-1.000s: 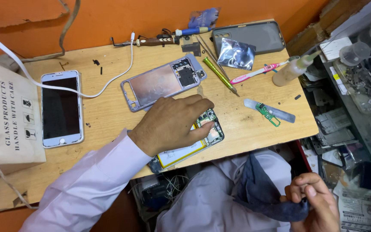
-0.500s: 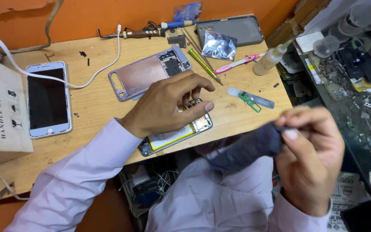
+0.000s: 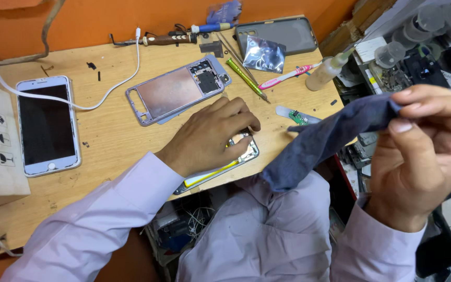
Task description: The person disassembles a smartphone, removes the battery and internal components, cleans the motherboard with a cloth, and reassembles the device. They also connect a charging cable to test the phone's functionality.
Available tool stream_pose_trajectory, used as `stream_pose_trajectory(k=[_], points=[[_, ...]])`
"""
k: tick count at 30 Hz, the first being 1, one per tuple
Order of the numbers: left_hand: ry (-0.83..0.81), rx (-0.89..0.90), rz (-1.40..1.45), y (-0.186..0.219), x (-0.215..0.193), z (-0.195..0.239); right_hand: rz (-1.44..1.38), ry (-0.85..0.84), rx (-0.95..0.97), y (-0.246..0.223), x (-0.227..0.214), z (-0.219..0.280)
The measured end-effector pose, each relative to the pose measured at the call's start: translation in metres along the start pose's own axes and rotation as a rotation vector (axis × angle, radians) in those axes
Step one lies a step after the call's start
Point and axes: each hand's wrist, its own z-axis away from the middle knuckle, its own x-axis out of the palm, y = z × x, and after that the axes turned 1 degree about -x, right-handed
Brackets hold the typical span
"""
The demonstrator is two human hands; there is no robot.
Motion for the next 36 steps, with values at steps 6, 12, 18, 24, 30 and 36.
stream_pose_trajectory(k=[6, 12, 18, 24, 30, 36], points=[[-0.001, -0.071, 0.108, -0.007, -0.003, 0.0, 0.408, -0.402, -0.013, 0.001, 0.014, -0.008], [0.007, -0.048, 0.11, -0.007, -0.003, -0.003, 0.695, -0.63, 0.002, 0.03, 0.034, 0.006], [0.022, -0.016, 0.101, -0.007, -0.004, 0.0, 0.838, -0.629, -0.056, 0.06, 0.042, 0.03], [0.014, 0.001, 0.058, -0.004, -0.006, -0.002, 0.812, -0.67, 0.055, 0.052, 0.044, 0.026], [0.008, -0.018, 0.049, -0.005, -0.003, 0.0, 0.92, -0.763, 0.067, 0.046, 0.037, 0.022], [0.005, -0.014, 0.054, -0.006, -0.003, 0.001, 0.896, -0.755, -0.014, 0.035, 0.03, 0.013]])
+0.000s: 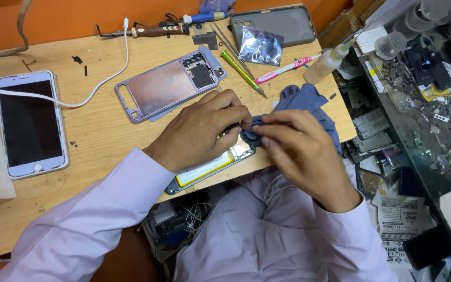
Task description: The person disassembles a smartphone, removes the battery and internal components, cleans the motherboard with a cloth, and reassembles the device. They also connect a charging cable to test the phone's functionality.
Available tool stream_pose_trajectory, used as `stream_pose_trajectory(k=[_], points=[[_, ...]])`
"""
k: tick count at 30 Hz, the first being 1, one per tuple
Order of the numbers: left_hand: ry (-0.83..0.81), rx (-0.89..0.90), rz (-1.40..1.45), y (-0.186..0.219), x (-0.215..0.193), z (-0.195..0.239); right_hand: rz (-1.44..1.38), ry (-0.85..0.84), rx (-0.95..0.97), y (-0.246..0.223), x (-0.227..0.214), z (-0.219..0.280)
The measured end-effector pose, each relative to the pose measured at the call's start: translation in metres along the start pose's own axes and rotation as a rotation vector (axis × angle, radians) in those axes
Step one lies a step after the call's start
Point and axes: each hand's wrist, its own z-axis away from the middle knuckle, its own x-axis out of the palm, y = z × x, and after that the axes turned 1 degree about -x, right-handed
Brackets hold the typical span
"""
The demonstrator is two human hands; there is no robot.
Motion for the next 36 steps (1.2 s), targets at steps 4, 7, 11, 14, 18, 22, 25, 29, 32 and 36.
stream_pose_trajectory(k=[4, 7, 11, 14, 18, 22, 25, 29, 32, 36], points=[[-0.003, -0.004, -0.001, -0.002, 0.001, 0.001, 0.149, 0.048, -0.071, 0.005, -0.006, -0.006], [0.016, 0.017, 0.009, -0.001, 0.001, 0.001, 0.155, 0.028, -0.122, 0.009, 0.004, -0.01], [0.021, 0.028, 0.002, -0.002, 0.0, 0.002, 0.097, 0.048, -0.119, 0.013, 0.004, -0.012], [0.021, 0.033, -0.009, -0.004, 0.003, 0.003, 0.049, 0.175, 0.087, 0.017, -0.004, -0.023], [0.014, 0.032, 0.008, -0.004, 0.002, 0.002, 0.17, 0.076, 0.063, 0.032, 0.006, -0.067], [0.003, 0.021, 0.013, -0.004, 0.002, 0.0, 0.423, 0.038, 0.003, 0.041, 0.032, -0.091], [0.012, 0.025, 0.012, -0.007, 0.003, 0.002, 0.482, -0.021, 0.035, 0.046, 0.041, -0.096], [0.026, 0.033, 0.025, -0.01, 0.004, 0.003, 0.295, -0.009, 0.228, 0.051, 0.031, -0.094], [0.007, 0.005, 0.034, -0.009, 0.004, 0.003, -0.606, 0.055, 0.279, 0.051, 0.007, -0.076], [0.025, 0.006, 0.064, -0.01, 0.004, 0.001, -1.126, 0.297, 0.279, 0.032, 0.009, -0.021]])
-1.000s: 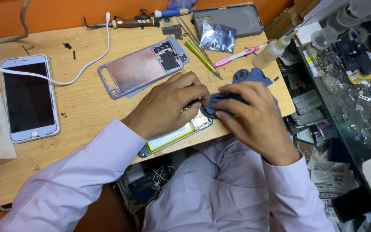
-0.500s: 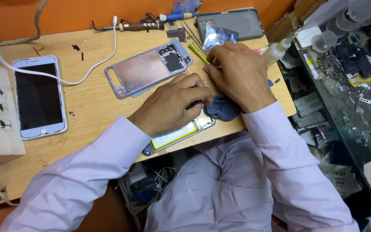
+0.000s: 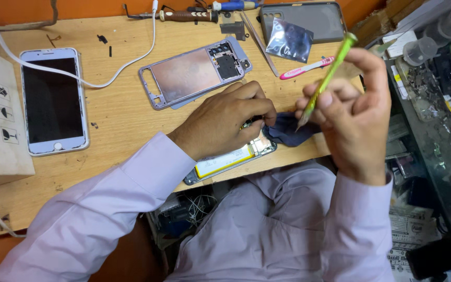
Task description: The person disassembles a smartphone, removes the battery and internal components, cleans the motherboard with a cloth, and reassembles the device. They also connect a charging cable to test the phone's functionality.
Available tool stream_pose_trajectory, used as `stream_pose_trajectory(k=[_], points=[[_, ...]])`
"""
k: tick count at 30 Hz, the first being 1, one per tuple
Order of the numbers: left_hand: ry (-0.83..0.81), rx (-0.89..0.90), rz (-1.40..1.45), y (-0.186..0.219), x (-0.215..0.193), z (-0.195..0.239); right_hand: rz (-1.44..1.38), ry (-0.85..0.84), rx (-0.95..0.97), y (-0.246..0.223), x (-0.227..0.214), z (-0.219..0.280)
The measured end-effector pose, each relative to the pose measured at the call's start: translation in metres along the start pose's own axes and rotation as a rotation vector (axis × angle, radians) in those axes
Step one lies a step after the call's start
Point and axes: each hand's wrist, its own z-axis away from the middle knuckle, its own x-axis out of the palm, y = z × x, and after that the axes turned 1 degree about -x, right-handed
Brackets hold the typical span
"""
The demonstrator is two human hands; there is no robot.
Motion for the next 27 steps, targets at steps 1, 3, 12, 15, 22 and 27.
stream_pose_trajectory(k=[1, 3, 12, 15, 22, 27], points=[[0.003, -0.011, 0.012, -0.001, 0.001, 0.0, 0.031, 0.035, -0.039, 0.007, 0.004, 0.016], [-0.008, -0.04, 0.025, -0.002, 0.002, 0.0, 0.179, 0.096, -0.117, 0.021, 0.013, 0.04], [-0.027, -0.077, 0.049, -0.002, 0.001, -0.002, 0.481, 0.083, -0.272, 0.044, 0.026, 0.053], [-0.026, -0.079, 0.04, -0.002, 0.002, -0.001, 0.532, 0.058, -0.286, 0.05, 0.022, 0.055], [-0.02, -0.062, 0.024, -0.004, 0.003, -0.001, 0.511, 0.046, -0.258, 0.045, 0.026, 0.053], [-0.016, -0.023, 0.023, -0.006, 0.003, -0.001, 0.748, 0.016, -0.245, 0.032, 0.03, 0.047]])
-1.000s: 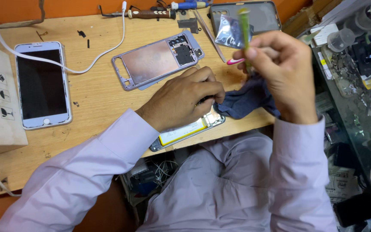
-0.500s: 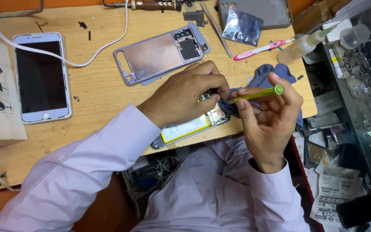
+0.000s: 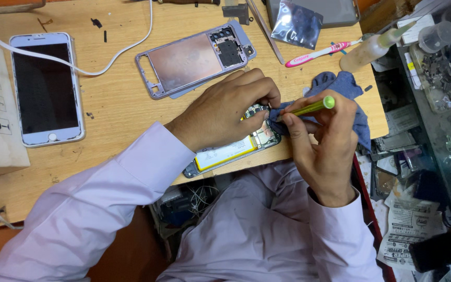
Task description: The person disassembles a smartphone, removes the battery and internal components, cleans the motherboard with a cloth, and reassembles the device. They also connect a charging cable to test the phone's functionality.
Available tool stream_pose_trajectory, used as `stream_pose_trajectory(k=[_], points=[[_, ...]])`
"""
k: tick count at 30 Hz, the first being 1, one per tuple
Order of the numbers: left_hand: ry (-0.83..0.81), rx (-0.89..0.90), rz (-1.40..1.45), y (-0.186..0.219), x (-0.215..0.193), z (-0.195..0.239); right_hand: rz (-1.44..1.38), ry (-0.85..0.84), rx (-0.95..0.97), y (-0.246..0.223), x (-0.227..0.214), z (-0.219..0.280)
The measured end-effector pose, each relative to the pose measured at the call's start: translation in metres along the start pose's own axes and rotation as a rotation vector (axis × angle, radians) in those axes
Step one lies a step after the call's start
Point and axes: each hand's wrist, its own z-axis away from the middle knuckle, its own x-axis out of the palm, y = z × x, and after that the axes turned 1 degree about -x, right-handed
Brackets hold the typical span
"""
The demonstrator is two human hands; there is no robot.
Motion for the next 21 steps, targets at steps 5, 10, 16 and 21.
stream_pose_trajectory(k=[5, 10, 16, 21], points=[[0.019, 0.003, -0.002, 0.0002, 0.0006, 0.0012, -0.085, 0.01, 0.007, -0.0013, 0.0023, -0.0033], [0.029, 0.031, -0.003, -0.0004, 0.0015, 0.0026, -0.051, 0.017, 0.02, -0.0014, 0.0009, -0.0041], [0.04, 0.047, -0.001, -0.0008, 0.0009, 0.003, 0.005, -0.011, -0.01, -0.0051, 0.0023, -0.0074], [0.029, 0.033, -0.005, -0.0011, 0.0, 0.0039, -0.085, 0.001, 0.018, -0.0052, 0.0039, -0.0075]])
